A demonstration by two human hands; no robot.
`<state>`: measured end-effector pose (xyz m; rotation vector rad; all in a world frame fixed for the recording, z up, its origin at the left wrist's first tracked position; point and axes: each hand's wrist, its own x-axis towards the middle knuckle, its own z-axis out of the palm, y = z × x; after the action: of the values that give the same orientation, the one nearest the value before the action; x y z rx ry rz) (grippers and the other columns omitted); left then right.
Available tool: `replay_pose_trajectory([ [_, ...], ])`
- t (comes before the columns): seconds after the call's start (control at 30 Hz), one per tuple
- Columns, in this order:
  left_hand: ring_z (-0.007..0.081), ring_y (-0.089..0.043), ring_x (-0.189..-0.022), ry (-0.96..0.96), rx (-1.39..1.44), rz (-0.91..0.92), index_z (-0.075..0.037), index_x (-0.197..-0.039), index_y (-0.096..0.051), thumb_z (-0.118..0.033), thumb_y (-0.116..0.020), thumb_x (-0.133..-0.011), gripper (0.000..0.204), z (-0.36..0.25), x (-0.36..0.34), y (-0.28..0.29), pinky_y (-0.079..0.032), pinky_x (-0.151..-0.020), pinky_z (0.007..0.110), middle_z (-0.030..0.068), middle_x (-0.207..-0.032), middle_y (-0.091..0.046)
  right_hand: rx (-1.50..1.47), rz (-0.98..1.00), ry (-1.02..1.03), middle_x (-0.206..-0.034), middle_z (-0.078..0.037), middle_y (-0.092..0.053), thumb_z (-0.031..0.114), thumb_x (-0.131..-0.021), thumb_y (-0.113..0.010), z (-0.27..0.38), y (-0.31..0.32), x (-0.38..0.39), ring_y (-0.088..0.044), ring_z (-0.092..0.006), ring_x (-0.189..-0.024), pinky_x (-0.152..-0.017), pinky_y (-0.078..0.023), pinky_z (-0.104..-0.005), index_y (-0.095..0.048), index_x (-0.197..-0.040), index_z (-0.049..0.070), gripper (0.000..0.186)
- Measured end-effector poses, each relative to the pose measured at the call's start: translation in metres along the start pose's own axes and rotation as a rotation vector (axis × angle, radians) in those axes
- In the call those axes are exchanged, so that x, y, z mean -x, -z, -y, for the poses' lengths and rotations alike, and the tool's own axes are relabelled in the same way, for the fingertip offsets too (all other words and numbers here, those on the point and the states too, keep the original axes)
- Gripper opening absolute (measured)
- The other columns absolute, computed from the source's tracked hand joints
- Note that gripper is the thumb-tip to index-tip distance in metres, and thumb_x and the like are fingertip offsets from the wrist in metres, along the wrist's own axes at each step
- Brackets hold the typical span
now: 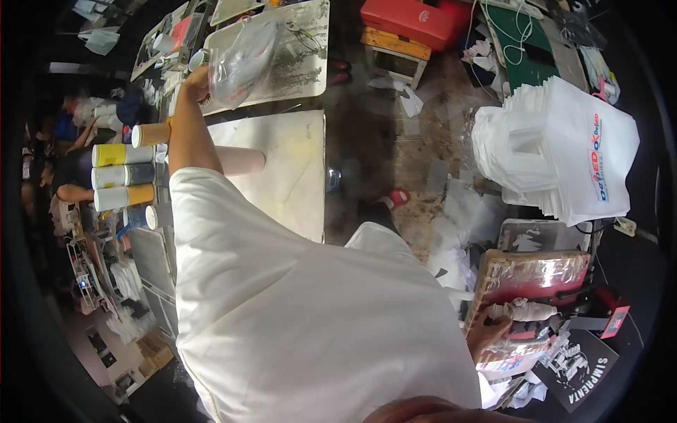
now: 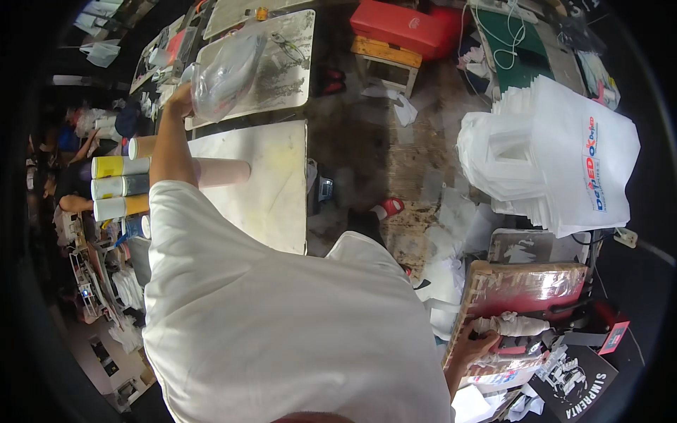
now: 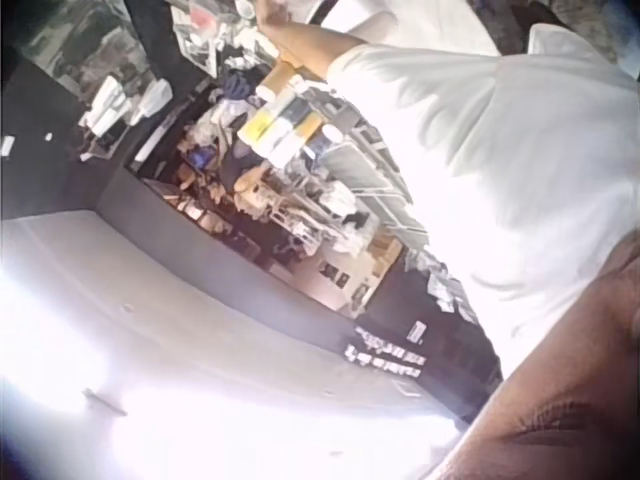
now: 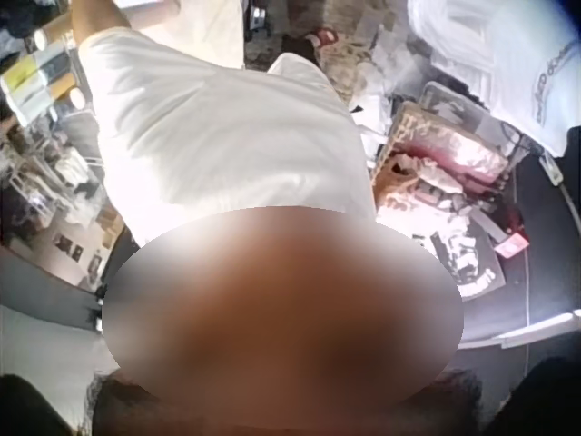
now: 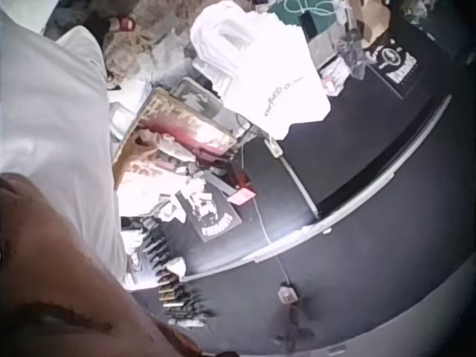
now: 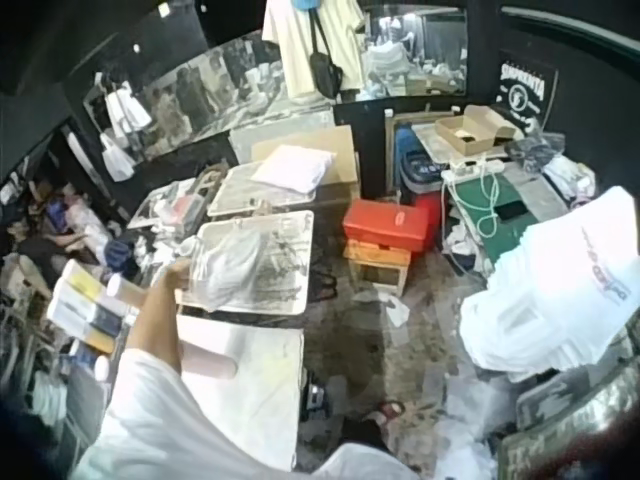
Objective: The person heat presses designs onto tote bags by placing each bag on the press bed, positioning a transfer sheet on top, pressing with the heat press machine, and rubbing the surface with a cloth before stacking the printed bags.
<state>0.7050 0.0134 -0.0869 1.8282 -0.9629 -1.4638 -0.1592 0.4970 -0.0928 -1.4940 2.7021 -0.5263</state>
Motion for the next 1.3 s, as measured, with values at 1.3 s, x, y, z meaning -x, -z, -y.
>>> replay_pose_trajectory([
  [1.3, 0.0269, -0.068, -0.091, -0.361, 0.307, -0.025, 0.002, -0.108, -0.064, -0.018, -0.051, -0.092, 0.029, -0.198, 0.207, -0.057, -0.054, -0.088, 0.041, 0.0142, -0.105, -0.069, -0.260, -0.002, -0.019, -0.084, -0.012, -0.039, 0.021, -0.077, -0.076, 0.001, 0.009, -0.005, -0.043, -0.0297, -0.074, -0.066, -0.039, -0.0405, -0.040, -0.088, 0.002, 0.042],
])
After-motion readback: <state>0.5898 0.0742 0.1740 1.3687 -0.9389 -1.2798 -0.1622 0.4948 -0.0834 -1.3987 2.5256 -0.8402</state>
